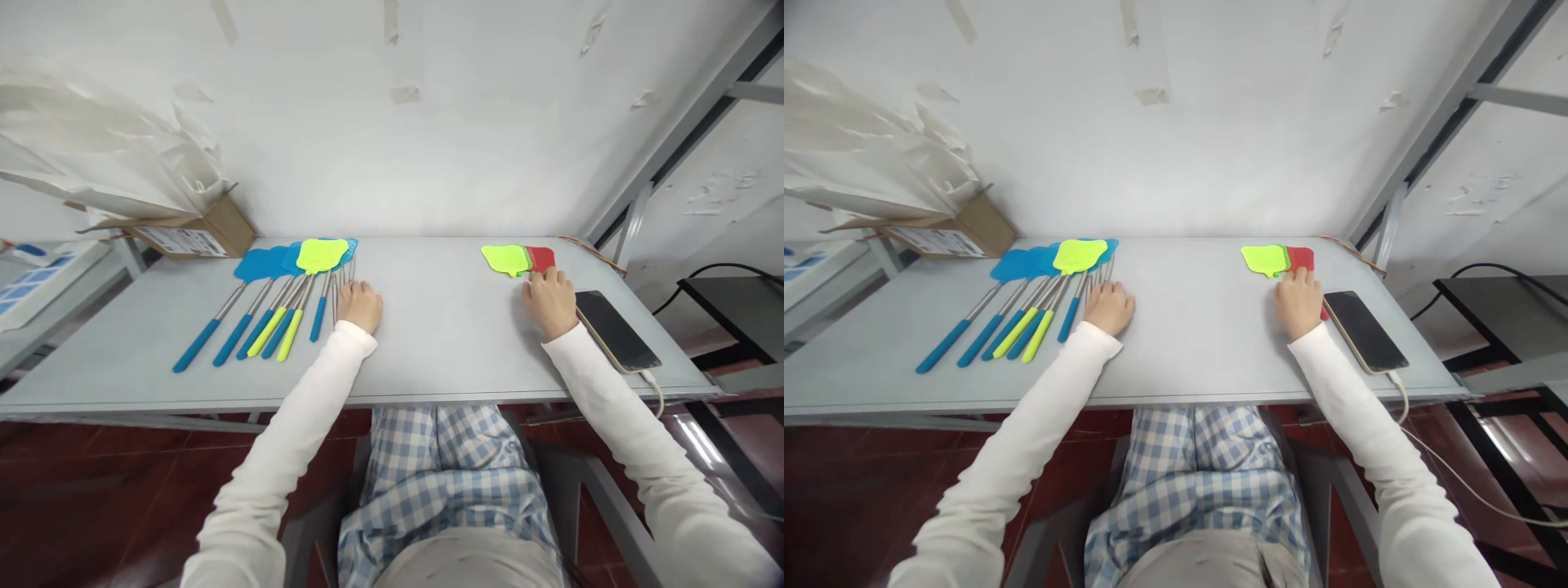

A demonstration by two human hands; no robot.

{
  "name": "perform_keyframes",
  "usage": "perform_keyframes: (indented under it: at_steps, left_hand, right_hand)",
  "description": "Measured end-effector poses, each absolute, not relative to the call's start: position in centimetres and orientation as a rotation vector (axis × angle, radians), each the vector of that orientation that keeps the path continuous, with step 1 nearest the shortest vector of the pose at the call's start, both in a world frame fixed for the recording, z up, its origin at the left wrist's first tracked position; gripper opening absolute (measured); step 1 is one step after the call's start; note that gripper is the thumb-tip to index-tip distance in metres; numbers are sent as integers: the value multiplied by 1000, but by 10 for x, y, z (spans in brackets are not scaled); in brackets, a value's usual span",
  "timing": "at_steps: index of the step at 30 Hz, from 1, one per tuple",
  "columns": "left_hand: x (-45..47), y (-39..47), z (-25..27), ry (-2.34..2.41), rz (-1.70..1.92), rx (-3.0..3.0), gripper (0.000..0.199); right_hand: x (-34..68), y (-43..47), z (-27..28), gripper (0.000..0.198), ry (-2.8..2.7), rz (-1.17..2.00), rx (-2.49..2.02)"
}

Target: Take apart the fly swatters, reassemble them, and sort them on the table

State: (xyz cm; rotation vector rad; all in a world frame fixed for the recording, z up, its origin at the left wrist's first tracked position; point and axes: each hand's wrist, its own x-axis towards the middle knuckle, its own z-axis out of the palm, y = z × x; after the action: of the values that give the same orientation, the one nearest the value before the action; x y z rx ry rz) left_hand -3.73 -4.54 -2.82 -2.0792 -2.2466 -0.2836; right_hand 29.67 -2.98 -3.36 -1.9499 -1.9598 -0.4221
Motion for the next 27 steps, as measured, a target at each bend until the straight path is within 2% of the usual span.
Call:
perform_keyframes:
  at_steps: [4,9,11,14,17,20,24,27]
  left_hand:
    - [-33,-45,-27,-2277,-242,-2097,40]
    - [-26,-55,-17,-2252,-573,-2137,39]
    - [-25,-54,-14,-2202,-637,-2076,37]
    - [-27,-42,-13,-2314,-533,-2008,37]
    - [-29,-22,-17,-2478,-431,-2065,38]
    - [-25,-3,-20,-2474,-540,-2130,25]
    - [-8,15,-24,-2558,-979,-2232,7]
    - [10,19,-31,-2616,-1819,-2320,8]
  right_hand:
    - [296,-46,-40,31,-1995,-395,-2008]
    - [286,-54,-35,32,-2171,-271,-1748]
    - [285,-55,-33,35,-2134,-328,-1761]
    - [289,-54,-36,40,-2068,-408,-1913]
    - [292,-49,-39,29,-2169,-345,-1943]
    - [282,-39,-36,22,-2325,-183,-1782]
    - [247,-20,-25,18,-2500,-64,-1436]
    - [222,-5,-21,21,-2532,-80,-1291]
